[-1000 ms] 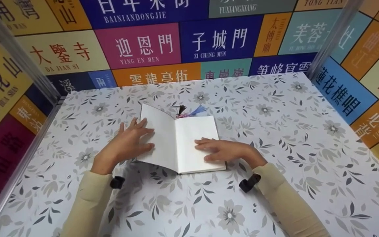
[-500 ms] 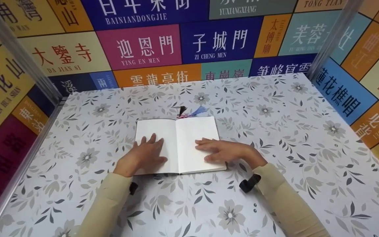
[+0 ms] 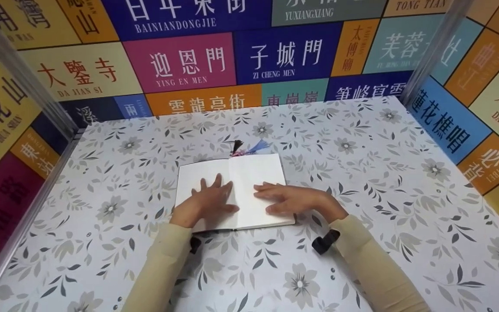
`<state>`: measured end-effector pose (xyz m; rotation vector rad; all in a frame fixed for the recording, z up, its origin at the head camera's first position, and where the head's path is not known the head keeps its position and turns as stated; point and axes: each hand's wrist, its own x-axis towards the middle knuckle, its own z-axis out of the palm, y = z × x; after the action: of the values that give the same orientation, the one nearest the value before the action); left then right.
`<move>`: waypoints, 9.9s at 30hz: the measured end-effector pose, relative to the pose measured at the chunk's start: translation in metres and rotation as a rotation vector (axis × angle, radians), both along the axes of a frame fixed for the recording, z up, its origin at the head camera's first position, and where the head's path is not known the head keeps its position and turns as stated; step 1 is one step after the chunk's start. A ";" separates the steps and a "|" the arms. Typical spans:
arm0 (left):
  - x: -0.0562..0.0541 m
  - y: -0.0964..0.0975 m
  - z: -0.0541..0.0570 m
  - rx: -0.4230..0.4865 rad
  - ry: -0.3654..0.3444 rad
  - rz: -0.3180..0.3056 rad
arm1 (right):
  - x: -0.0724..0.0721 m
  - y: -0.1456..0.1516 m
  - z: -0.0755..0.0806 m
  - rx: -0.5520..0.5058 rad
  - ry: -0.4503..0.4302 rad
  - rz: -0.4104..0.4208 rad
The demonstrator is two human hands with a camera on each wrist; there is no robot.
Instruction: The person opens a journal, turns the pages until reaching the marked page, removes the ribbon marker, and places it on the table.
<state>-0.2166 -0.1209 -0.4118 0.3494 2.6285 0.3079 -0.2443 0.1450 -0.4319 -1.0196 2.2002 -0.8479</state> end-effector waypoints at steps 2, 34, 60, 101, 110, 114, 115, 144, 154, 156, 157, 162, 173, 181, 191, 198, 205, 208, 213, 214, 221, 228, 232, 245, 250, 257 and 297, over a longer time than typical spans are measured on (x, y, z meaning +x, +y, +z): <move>-0.001 0.004 -0.001 -0.013 0.006 -0.001 | -0.001 0.000 0.001 0.011 0.004 0.002; -0.012 0.000 -0.006 0.188 -0.110 0.025 | 0.003 -0.002 0.002 0.042 0.016 0.015; -0.012 0.004 -0.007 0.090 -0.027 -0.005 | 0.015 -0.013 0.011 0.239 0.181 0.096; -0.013 0.005 -0.008 0.096 -0.014 -0.004 | -0.003 0.012 0.009 -0.029 0.077 -0.122; -0.012 0.004 -0.005 0.112 -0.008 -0.029 | -0.009 0.008 0.004 -0.147 0.206 -0.455; -0.011 0.005 -0.005 0.121 -0.008 -0.029 | -0.009 0.007 0.001 -0.298 0.072 -0.537; -0.011 0.005 -0.005 0.122 -0.010 -0.029 | -0.009 0.007 0.001 -0.329 0.042 -0.545; -0.013 0.001 -0.008 0.144 -0.037 -0.006 | -0.017 0.002 0.000 -0.366 -0.406 -0.882; -0.012 0.001 -0.003 0.144 -0.018 0.000 | -0.014 0.001 0.010 -0.353 -0.377 -0.876; -0.012 0.001 -0.002 0.163 -0.014 0.011 | -0.013 0.001 0.011 -0.360 -0.360 -0.868; -0.012 0.001 -0.002 0.173 -0.014 0.016 | -0.013 0.001 0.011 -0.365 -0.350 -0.862; -0.010 -0.003 0.001 0.276 -0.045 0.036 | -0.009 0.003 0.013 -0.388 -0.315 -0.850; 0.003 -0.019 0.024 0.436 0.006 0.084 | 0.006 -0.010 0.032 -0.424 -0.201 -0.820; 0.003 -0.015 0.039 0.616 0.070 0.245 | 0.027 -0.030 0.035 -0.407 -0.077 -0.581; 0.000 -0.010 0.058 0.923 -0.057 0.524 | 0.044 -0.047 0.027 -0.408 -0.023 -0.326; 0.002 -0.018 0.072 0.960 -0.050 0.553 | 0.053 -0.057 0.018 -0.302 0.054 -0.151; 0.008 -0.020 0.086 0.756 0.094 0.481 | 0.059 -0.062 0.014 -0.145 0.101 -0.055; 0.011 -0.020 0.087 0.654 0.183 0.440 | 0.060 -0.063 0.013 -0.099 0.125 -0.018; 0.016 -0.029 0.081 0.525 0.369 0.359 | 0.061 -0.063 0.013 -0.078 0.129 -0.004; 0.017 -0.031 0.079 0.497 0.404 0.345 | 0.061 -0.062 0.014 -0.075 0.133 -0.007; 0.025 -0.050 0.057 0.385 0.523 0.333 | 0.056 -0.056 0.015 -0.069 0.188 -0.063; 0.032 -0.059 0.030 0.335 0.473 0.377 | 0.045 -0.044 0.015 -0.109 0.201 -0.134; 0.033 -0.063 0.017 0.283 0.425 0.342 | 0.041 -0.039 0.011 -0.069 0.215 -0.159; 0.018 -0.048 -0.002 0.135 0.179 0.255 | 0.034 -0.031 0.007 0.098 0.207 -0.155; 0.007 -0.043 0.001 0.050 0.071 0.209 | 0.036 -0.030 0.007 0.138 0.202 -0.125; -0.004 -0.033 -0.002 0.006 0.036 0.114 | 0.035 -0.029 0.009 0.154 0.200 -0.114; -0.012 -0.030 -0.007 0.074 -0.060 0.045 | 0.024 -0.050 0.009 -0.064 0.145 -0.549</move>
<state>-0.2290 -0.1508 -0.4193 0.3015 2.5731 0.4248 -0.2205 0.0949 -0.4233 -0.5106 2.6436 -1.1104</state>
